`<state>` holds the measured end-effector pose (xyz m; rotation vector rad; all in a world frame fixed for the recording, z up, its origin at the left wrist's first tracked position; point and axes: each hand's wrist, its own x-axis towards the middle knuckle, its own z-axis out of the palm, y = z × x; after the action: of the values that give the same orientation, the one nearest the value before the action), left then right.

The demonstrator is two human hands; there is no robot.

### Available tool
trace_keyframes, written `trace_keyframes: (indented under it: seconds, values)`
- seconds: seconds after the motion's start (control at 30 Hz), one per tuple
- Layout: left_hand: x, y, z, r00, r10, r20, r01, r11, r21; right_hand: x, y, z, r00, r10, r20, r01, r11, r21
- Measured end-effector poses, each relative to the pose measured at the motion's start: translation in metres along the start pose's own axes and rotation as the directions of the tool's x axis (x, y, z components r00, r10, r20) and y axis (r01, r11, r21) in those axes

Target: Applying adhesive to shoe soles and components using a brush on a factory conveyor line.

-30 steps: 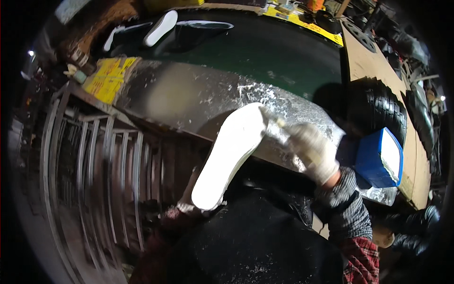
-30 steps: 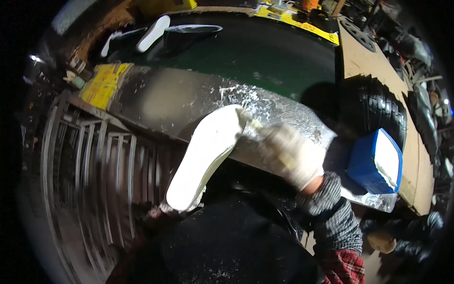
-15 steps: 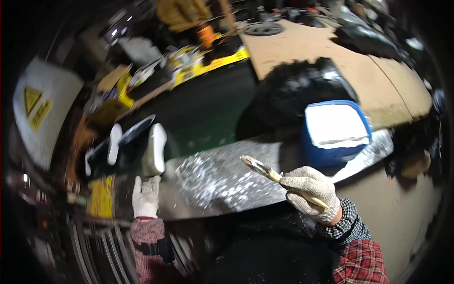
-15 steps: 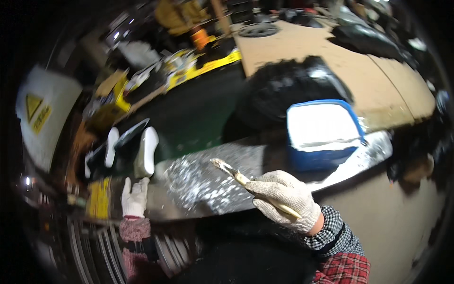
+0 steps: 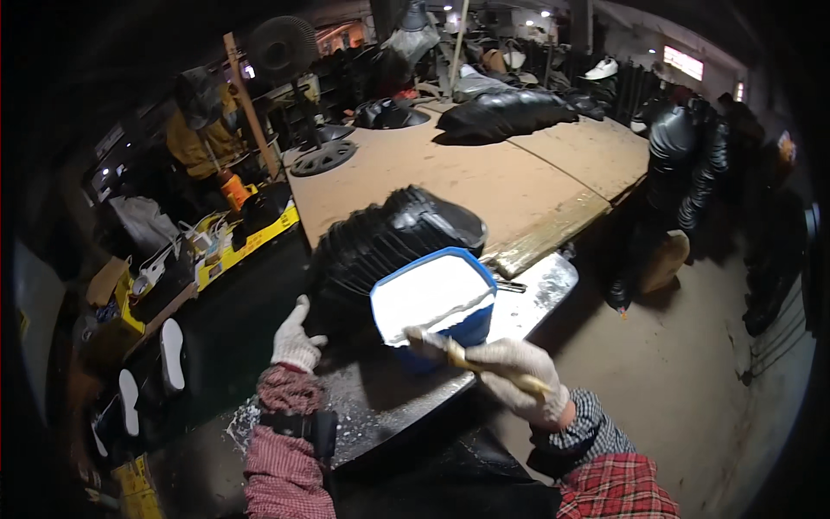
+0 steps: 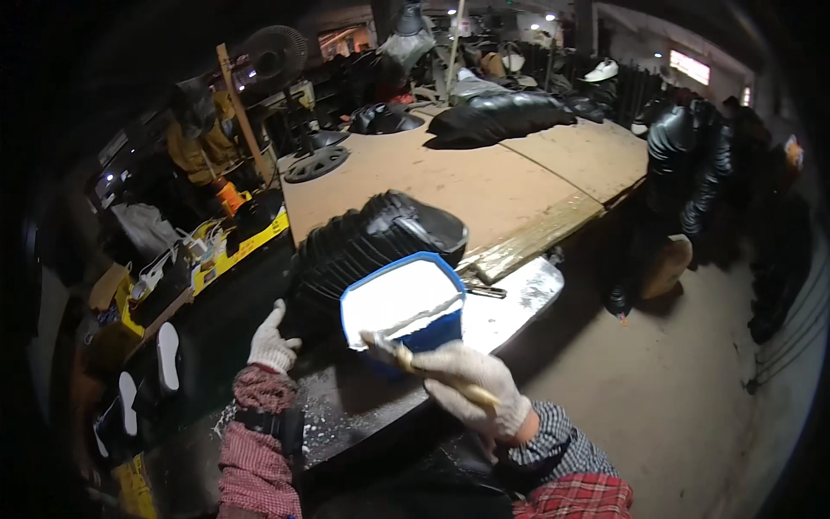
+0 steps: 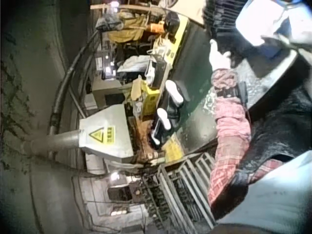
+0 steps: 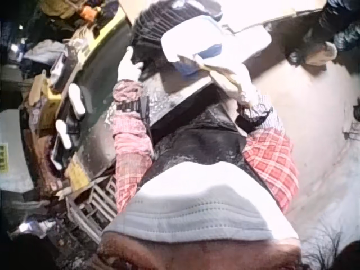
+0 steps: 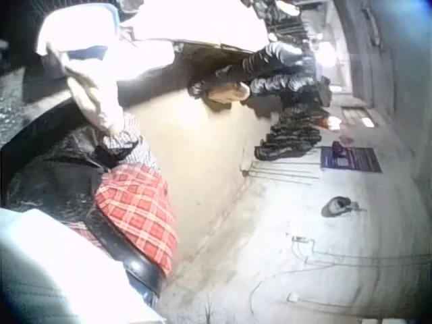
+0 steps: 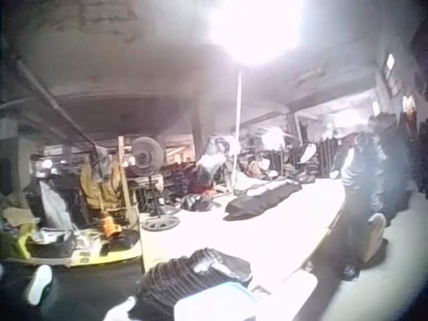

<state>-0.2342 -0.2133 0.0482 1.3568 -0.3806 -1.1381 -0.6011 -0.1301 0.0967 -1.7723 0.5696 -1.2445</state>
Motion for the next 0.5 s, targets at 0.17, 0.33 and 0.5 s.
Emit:
trace_keyframes:
  seconds: [0.17, 0.33, 0.5]
  values:
    - [-0.100, 0.023, -0.044, 0.942, 0.295, -0.160, -0.324, 0.922, -0.210, 0.054, -0.007, -0.017, 0.988, -0.016, -0.152, -0.006, 0.990, -0.140]
    - [-0.206, 0.007, -0.089, 0.922, 0.289, 0.258, -0.152, 0.883, -0.445, 0.083, 0.046, -0.023, 0.992, -0.115, -0.054, 0.061, 0.804, -0.591]
    - [-0.251, -0.043, -0.162, 0.948, 0.310, 0.076, -0.250, 0.869, -0.426, 0.055, 0.037, -0.014, 0.952, -0.191, -0.241, 0.128, 0.958, -0.255]
